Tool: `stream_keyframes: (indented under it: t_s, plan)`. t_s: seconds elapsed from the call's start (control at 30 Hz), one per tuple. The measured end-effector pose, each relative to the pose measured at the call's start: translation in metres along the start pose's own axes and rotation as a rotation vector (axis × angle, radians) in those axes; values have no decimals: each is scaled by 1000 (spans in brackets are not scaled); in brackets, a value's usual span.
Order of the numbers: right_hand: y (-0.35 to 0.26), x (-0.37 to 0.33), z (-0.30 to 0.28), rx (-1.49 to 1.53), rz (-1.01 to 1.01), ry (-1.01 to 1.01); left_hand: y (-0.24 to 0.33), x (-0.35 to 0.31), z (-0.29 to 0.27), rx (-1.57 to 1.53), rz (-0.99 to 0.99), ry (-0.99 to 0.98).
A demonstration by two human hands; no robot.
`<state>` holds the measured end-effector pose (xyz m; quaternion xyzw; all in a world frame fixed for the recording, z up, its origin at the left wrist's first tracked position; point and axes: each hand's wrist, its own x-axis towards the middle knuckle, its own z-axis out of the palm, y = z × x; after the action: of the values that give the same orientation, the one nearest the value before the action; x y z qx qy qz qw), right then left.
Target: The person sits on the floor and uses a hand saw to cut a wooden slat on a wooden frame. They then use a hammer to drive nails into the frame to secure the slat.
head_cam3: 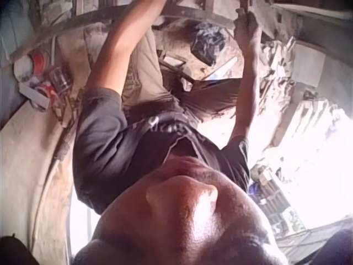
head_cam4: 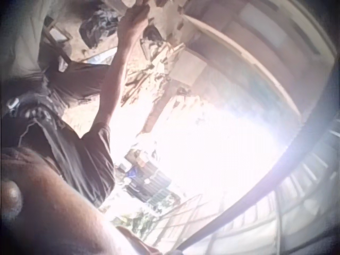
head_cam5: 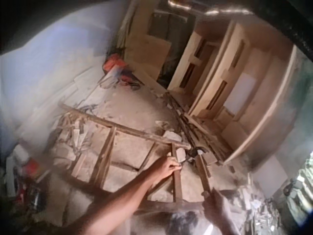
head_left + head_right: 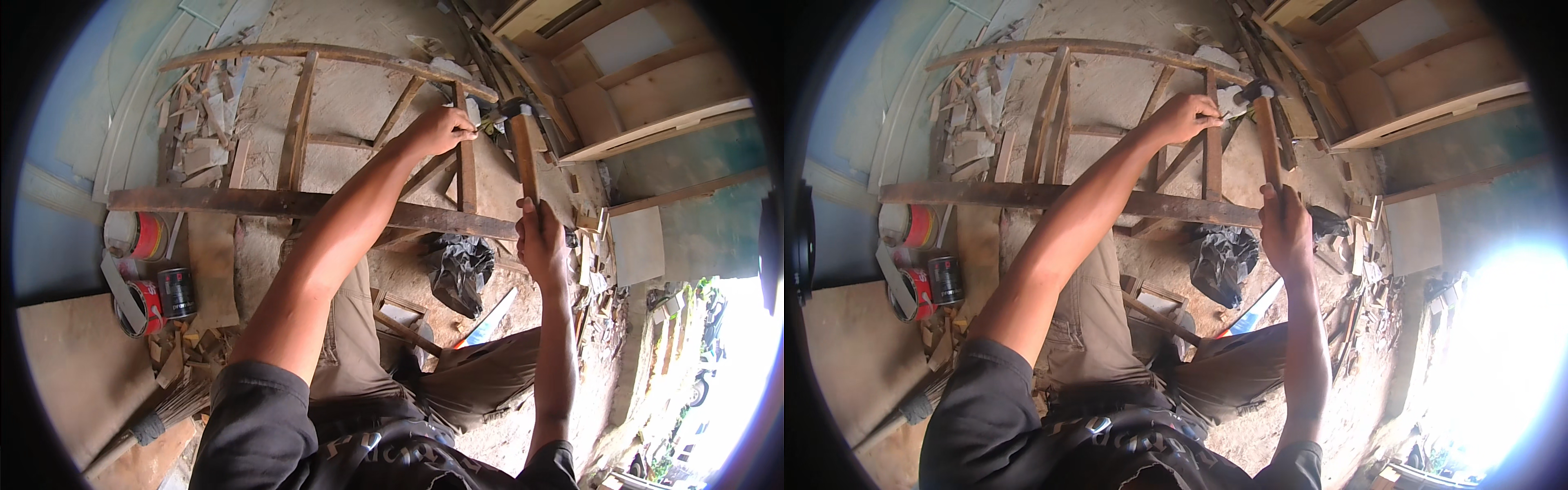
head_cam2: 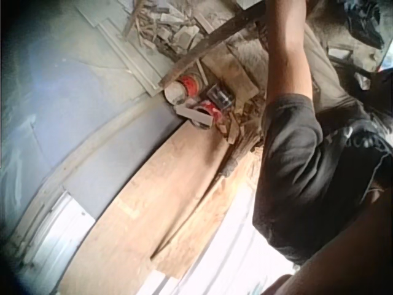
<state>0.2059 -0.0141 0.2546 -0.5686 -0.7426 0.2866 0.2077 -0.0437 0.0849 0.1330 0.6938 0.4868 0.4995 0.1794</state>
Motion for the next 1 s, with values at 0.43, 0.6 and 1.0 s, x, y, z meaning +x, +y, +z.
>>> stream_keyframes:
  t_s: [0.43, 0.6, 1.0]
  plan:
    - [-3, 5, -5, -40, -93, 9, 1, -2, -2, -58, -28, -21]
    - [2, 12, -9, -120, -197, -11, 3, -1, -2, -102, -26, -20]
    - [-11, 11, -13, -159, -162, -32, 10, 0, -5, -58, -43, -4]
